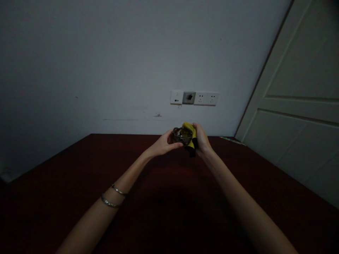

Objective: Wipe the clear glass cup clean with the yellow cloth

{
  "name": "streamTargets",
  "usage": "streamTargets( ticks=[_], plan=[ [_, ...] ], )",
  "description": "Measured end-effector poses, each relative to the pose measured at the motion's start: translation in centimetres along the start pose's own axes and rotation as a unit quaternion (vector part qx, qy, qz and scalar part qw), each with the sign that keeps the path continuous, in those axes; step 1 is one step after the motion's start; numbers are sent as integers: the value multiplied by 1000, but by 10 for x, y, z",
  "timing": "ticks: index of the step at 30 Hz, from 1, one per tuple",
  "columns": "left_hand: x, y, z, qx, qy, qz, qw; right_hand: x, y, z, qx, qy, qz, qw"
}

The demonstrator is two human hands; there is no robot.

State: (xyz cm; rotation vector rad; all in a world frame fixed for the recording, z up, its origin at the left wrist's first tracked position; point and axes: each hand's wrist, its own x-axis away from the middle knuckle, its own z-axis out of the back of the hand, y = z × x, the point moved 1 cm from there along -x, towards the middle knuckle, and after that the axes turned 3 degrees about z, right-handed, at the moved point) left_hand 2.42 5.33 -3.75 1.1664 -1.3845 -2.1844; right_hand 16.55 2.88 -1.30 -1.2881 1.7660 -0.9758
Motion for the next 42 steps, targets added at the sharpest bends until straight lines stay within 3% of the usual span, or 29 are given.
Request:
streamTargets(
  ticks=[7,9,14,21,30,32,38,42],
  plan=[
    [1,-10,-7,-85,174,-50,980,2,12,-14,-39,-4,70,997],
    [3,-6,-10,-74,159,-49,983,0,13,-12,-30,-10,70,997],
    [2,8,-11,13,62,-42,997,-9,1,3,-24,32,52,998],
    [-1,-5,0,59,99,-6,993,-7,-9,9,-11,5,25,1000],
    [0,12,-3,-2,11,5,1000,-1,0,5,-18,-28,-40,999],
    [-1,13,-3,-30,25,-11,999,2,-1,1,-30,-19,-32,999],
    [1,4,0,-143,173,-50,973,13,6,-19,-78,5,44,996],
    [2,7,0,-100,152,-26,983,10,5,-17,-66,4,55,996]
  ],
)
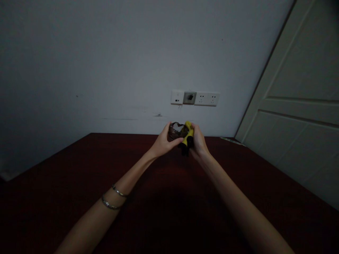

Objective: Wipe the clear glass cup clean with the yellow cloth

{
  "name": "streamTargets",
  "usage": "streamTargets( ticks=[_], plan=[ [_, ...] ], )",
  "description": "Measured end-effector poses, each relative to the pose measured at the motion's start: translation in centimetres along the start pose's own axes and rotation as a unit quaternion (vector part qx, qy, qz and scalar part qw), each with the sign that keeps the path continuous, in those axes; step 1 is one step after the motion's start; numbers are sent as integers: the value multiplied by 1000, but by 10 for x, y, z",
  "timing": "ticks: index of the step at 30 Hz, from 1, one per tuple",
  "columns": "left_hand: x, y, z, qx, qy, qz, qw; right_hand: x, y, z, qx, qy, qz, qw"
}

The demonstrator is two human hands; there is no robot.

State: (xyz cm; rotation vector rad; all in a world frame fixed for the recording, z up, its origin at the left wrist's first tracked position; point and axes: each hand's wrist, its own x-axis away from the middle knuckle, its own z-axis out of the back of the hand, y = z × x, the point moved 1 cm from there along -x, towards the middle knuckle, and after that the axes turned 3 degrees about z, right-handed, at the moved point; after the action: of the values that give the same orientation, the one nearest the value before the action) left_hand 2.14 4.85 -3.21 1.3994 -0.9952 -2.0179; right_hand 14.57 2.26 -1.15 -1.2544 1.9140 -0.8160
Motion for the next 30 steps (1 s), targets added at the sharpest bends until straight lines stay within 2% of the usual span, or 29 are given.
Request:
streamTargets(
  ticks=[3,6,10,14,16,19,23,25,27,30],
  plan=[
    [-1,3,0,64,-36,28,997,-8,-8,10,28,8,-15,999],
    [-3,2,-2,103,-31,33,994,-15,-18,19,62,19,-35,997],
    [-2,-3,-4,122,-32,49,991,-15,-26,21,87,-12,-48,995],
    [1,-2,-7,142,-121,31,982,-11,-29,19,101,-24,-67,992],
    [2,-1,-9,139,-143,13,980,-10,-28,19,102,-24,-71,992],
    [0,-3,-9,131,-113,7,985,-9,-22,15,85,-22,-66,994],
    [-3,-14,-7,97,19,7,995,-4,-7,4,39,-24,-45,998],
    [-2,-18,-7,73,62,6,995,-1,-1,-2,27,-31,-26,999],
    [0,-17,-7,59,63,12,996,2,2,-5,27,-30,-5,999],
    [3,-9,-6,74,28,28,997,2,-2,-2,41,-11,5,999]
  ],
)
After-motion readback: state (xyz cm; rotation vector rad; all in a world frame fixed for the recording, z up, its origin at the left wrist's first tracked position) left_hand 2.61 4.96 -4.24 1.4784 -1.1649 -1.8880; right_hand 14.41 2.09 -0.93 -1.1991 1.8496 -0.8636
